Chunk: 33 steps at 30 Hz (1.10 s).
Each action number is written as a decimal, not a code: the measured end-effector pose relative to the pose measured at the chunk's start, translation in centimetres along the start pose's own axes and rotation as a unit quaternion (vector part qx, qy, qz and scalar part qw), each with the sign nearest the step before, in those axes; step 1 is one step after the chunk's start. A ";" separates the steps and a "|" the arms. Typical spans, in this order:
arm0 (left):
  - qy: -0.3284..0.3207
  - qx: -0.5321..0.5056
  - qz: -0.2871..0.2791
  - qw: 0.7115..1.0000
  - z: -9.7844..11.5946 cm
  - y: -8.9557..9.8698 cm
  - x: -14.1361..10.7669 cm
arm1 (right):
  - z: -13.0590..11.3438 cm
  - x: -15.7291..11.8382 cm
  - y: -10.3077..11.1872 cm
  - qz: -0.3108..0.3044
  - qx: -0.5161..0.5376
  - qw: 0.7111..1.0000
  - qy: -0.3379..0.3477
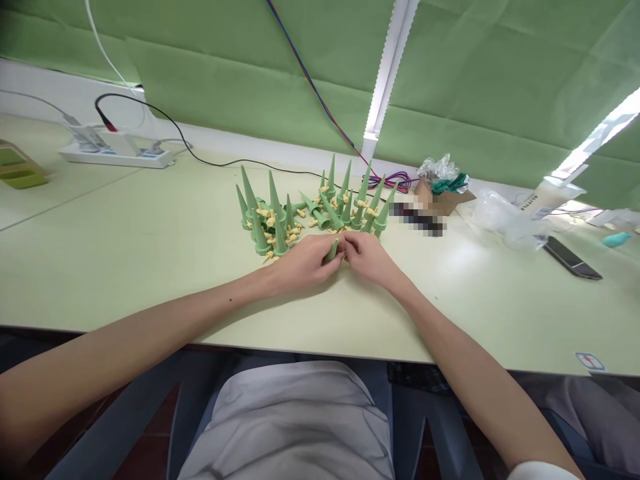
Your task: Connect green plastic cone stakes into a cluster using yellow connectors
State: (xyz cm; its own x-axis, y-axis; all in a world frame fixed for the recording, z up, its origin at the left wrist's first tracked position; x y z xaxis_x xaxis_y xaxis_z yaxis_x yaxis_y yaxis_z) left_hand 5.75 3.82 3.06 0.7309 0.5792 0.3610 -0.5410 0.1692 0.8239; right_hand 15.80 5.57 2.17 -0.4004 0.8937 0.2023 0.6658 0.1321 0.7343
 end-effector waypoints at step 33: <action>-0.006 -0.013 0.026 1.000 -0.4 -0.3 0.1 | -0.6 -0.1 0.4 0.000 -0.066 0.998 -0.015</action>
State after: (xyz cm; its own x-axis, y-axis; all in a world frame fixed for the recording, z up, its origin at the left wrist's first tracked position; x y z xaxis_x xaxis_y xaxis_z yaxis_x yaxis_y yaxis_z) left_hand 5.80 4.20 2.70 0.7065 0.5779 0.4085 -0.5885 0.1592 0.7927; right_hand 15.71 5.25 2.84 -0.3795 0.9068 0.1835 0.5762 0.0764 0.8137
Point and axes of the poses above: each hand's wrist, its own x-axis towards the middle knuckle, its own y-axis out of the back of the hand, z = x × y, the point moved 8 cm from there along x, towards the middle knuckle, and after that the axes turned 5 degrees about -z, right-handed, at the moved point
